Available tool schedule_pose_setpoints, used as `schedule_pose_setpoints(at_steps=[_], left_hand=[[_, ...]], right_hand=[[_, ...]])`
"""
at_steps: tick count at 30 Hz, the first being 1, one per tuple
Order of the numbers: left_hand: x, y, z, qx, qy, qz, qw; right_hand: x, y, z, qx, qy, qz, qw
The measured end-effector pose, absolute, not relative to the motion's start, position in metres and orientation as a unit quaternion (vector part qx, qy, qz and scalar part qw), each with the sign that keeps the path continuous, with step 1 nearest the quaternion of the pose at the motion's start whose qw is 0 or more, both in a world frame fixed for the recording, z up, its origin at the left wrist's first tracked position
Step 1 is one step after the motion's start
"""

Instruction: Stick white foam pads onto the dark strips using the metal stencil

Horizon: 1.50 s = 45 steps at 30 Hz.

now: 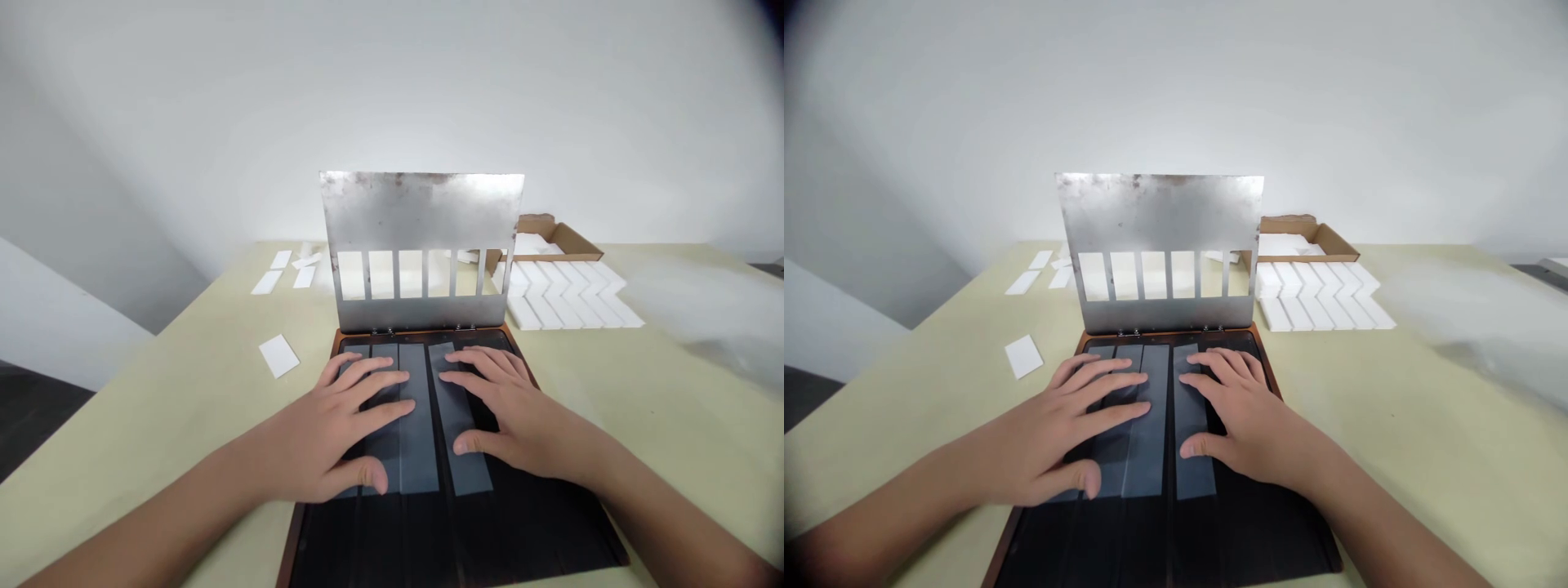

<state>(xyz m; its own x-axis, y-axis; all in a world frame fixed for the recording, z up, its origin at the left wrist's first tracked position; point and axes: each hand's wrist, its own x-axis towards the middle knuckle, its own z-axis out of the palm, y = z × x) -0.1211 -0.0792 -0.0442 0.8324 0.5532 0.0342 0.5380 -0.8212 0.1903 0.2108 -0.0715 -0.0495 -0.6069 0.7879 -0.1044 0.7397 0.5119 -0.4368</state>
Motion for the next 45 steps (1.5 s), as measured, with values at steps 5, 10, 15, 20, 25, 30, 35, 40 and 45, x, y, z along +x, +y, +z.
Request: schedule_pose_setpoints(at_steps=[5,10,15,20,25,30,35,40,45], left_hand=[[-0.1197,-0.0799,-0.0431,0.956,0.278,0.034,0.083],[-0.1188,-0.0805,-0.0432,0.957,0.274,0.043,0.085],[-0.1189,-0.0801,-0.0424,0.955,0.28,0.04,0.089],[-0.1182,-0.0793,-0.0425,0.952,0.288,0.053,0.091],[-0.1187,-0.0786,-0.044,0.95,0.294,0.058,0.09],[-0.1198,-0.0788,-0.0451,0.951,0.293,0.052,0.086],[-0.119,-0.0791,-0.0438,0.951,0.293,0.052,0.083],[-0.1186,-0.0782,-0.0418,0.953,0.291,0.04,0.077],[-0.1206,-0.0777,-0.0419,0.955,0.285,0.037,0.069]], right_hand=[[0.2106,-0.0713,-0.0494,-0.442,-0.866,0.229,0.055],[0.2103,-0.0714,-0.0485,-0.43,-0.872,0.223,0.069],[0.2104,-0.0726,-0.0486,-0.435,-0.872,0.216,0.061],[0.2103,-0.0725,-0.0493,-0.433,-0.874,0.213,0.059],[0.2103,-0.073,-0.0495,-0.432,-0.875,0.212,0.059],[0.211,-0.074,-0.0508,-0.434,-0.875,0.205,0.055],[0.2111,-0.0746,-0.0517,-0.435,-0.878,0.194,0.043],[0.2097,-0.0755,-0.0489,-0.436,-0.878,0.194,0.028],[0.2088,-0.0765,-0.0483,-0.441,-0.876,0.193,0.03]])
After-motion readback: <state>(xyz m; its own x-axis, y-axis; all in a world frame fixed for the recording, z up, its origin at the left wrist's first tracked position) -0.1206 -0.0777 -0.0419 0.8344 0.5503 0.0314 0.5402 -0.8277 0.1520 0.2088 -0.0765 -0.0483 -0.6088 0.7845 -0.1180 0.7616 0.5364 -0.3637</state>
